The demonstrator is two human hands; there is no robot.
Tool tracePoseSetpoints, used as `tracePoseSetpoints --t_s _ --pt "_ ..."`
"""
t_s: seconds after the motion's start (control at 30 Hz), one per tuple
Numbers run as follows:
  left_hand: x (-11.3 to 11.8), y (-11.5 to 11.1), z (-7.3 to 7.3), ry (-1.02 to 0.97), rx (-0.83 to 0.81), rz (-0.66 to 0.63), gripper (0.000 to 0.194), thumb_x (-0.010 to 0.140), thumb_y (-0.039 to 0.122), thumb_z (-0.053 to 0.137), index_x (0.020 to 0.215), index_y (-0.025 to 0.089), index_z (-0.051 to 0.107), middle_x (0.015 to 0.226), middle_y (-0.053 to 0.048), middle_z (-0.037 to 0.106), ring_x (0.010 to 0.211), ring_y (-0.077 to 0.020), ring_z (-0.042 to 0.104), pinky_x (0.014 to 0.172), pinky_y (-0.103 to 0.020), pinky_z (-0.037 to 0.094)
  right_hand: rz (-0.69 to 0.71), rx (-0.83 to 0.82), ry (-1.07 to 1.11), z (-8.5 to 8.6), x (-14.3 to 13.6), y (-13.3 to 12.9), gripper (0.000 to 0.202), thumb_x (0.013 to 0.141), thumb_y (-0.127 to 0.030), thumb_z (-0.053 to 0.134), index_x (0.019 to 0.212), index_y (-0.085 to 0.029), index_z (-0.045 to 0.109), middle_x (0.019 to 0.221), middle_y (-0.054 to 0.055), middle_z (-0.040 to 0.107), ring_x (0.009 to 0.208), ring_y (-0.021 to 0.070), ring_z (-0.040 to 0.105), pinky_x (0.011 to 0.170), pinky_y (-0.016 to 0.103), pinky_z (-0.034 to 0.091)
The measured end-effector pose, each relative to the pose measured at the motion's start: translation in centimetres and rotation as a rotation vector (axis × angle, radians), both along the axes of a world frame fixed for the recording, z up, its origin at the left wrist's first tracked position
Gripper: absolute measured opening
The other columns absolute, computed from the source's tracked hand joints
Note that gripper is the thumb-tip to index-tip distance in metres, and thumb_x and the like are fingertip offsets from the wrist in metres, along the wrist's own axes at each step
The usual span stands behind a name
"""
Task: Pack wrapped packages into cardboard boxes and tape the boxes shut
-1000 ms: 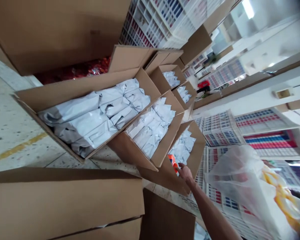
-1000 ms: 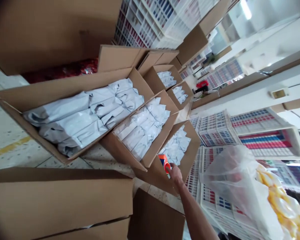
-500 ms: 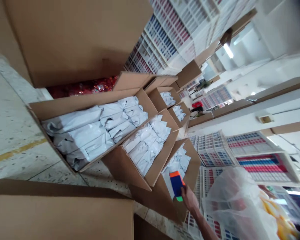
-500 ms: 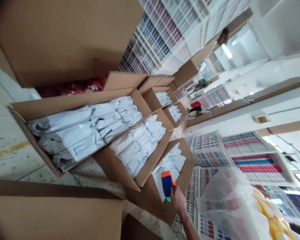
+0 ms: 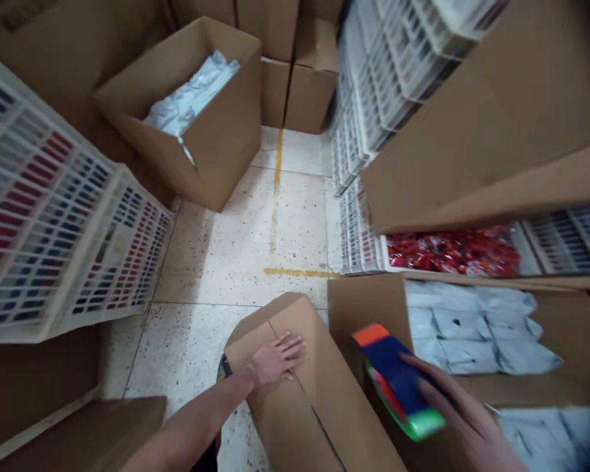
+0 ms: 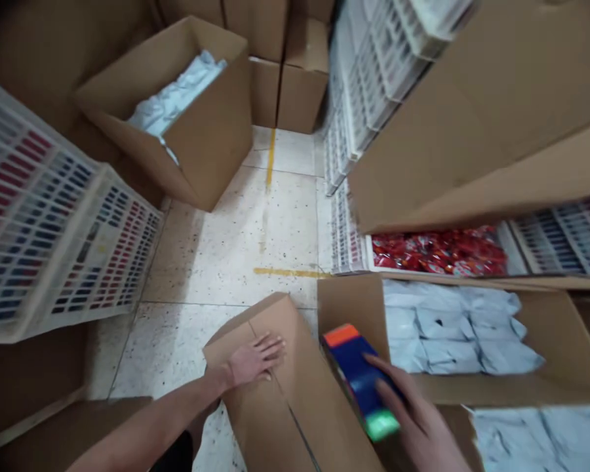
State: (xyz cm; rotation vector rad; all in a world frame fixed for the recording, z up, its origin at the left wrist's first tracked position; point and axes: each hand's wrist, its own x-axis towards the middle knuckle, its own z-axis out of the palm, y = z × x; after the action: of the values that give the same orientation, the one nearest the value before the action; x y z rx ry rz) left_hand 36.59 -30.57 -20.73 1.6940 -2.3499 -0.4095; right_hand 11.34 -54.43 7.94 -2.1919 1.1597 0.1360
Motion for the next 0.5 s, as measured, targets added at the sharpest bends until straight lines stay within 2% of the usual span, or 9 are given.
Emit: tracePoseSetpoints --t_s 0.03,0.1,0.17,0.23,0.3,0.37,0.43,0.5 --pt "-0.2 0.0 -0.4 0.008 -0.043 0.009 0.063 0.104 0.062 0.047 0.157 0.027 0.049 0.169 -0.006 0.045 0.157 -0.0263 0.037 0.130 -0.048 0.026 0.004 0.167 -0.046 -1.4 6.0 0.7 0.060 0.090 -0.067 0.058 0.138 -0.033 0.065 0.140 0.008 0.072 0.123 0.0306 0.071 0.104 0.044 0.061" --pt "-0.7 0.3 -0.8 0.000 -0.096 0.032 0.062 0.104 0.063 0.047 0.155 0.028 0.052 0.168 -0.004 0.047 0.156 -0.0249 0.039 0.130 -0.046 0.029 0.043 0.316 -0.088 -4.3 17.1 2.4 0.073 0.076 -0.064 0.077 0.136 -0.026 0.064 0.136 0.011 0.073 0.118 0.0304 0.071 0.105 0.046 0.058" --pt "-1.0 0.9 -1.1 0.009 -0.102 0.064 0.061 0.103 0.061 0.052 0.154 0.028 0.053 0.167 -0.002 0.048 0.157 -0.0243 0.039 0.129 -0.045 0.031 0.175 0.326 -0.063 -7.5 26.0 4.0 0.069 0.072 -0.055 0.081 0.130 -0.022 0.066 0.126 0.011 0.076 0.112 0.0290 0.071 0.102 0.044 0.057" --pt "-1.1 1.3 -1.5 0.065 -0.079 0.091 0.059 0.102 0.056 0.057 0.153 0.026 0.053 0.167 -0.002 0.048 0.158 -0.0248 0.037 0.130 -0.045 0.032 0.323 0.279 0.088 -10.6 32.5 5.3 0.063 0.079 -0.053 0.076 0.133 -0.021 0.066 0.125 0.011 0.076 0.112 0.0269 0.070 0.098 0.039 0.055" --pt "-1.2 1.4 -2.0 0.157 -0.059 0.108 0.052 0.104 0.047 0.056 0.150 0.024 0.056 0.165 -0.003 0.051 0.158 -0.0255 0.037 0.132 -0.045 0.031 0.423 0.234 0.238 -13.4 36.9 6.3 0.054 0.086 -0.053 0.068 0.129 -0.020 0.069 0.123 0.011 0.077 0.109 0.0255 0.070 0.093 0.034 0.054" --pt "-1.4 1.4 -2.6 0.299 -0.039 0.129 0.042 0.107 0.037 0.051 0.144 0.020 0.060 0.161 -0.007 0.055 0.156 -0.0267 0.040 0.132 -0.046 0.032 0.487 0.213 0.347 -16.0 39.9 7.3 0.046 0.089 -0.054 0.062 0.117 -0.019 0.075 0.114 0.011 0.080 0.102 0.0257 0.072 0.084 0.032 0.053" --pt "-1.9 1.1 -3.0 0.535 0.003 0.171 0.037 0.108 0.027 0.044 0.139 0.020 0.064 0.159 -0.011 0.057 0.156 -0.0286 0.041 0.130 -0.052 0.035 0.540 0.190 0.439 -18.3 41.9 8.1 0.045 0.091 -0.054 0.058 0.107 -0.018 0.078 0.108 0.013 0.081 0.098 0.0272 0.073 0.079 0.033 0.052" --pt "-2.4 0.8 -3.1 0.845 0.085 0.257 0.037 0.107 0.020 0.042 0.133 0.024 0.068 0.156 -0.012 0.059 0.155 -0.0298 0.043 0.126 -0.060 0.039 0.590 0.154 0.534 -20.6 43.3 9.1 0.047 0.093 -0.053 0.053 0.108 -0.017 0.078 0.111 0.015 0.080 0.102 0.0292 0.073 0.080 0.034 0.051"
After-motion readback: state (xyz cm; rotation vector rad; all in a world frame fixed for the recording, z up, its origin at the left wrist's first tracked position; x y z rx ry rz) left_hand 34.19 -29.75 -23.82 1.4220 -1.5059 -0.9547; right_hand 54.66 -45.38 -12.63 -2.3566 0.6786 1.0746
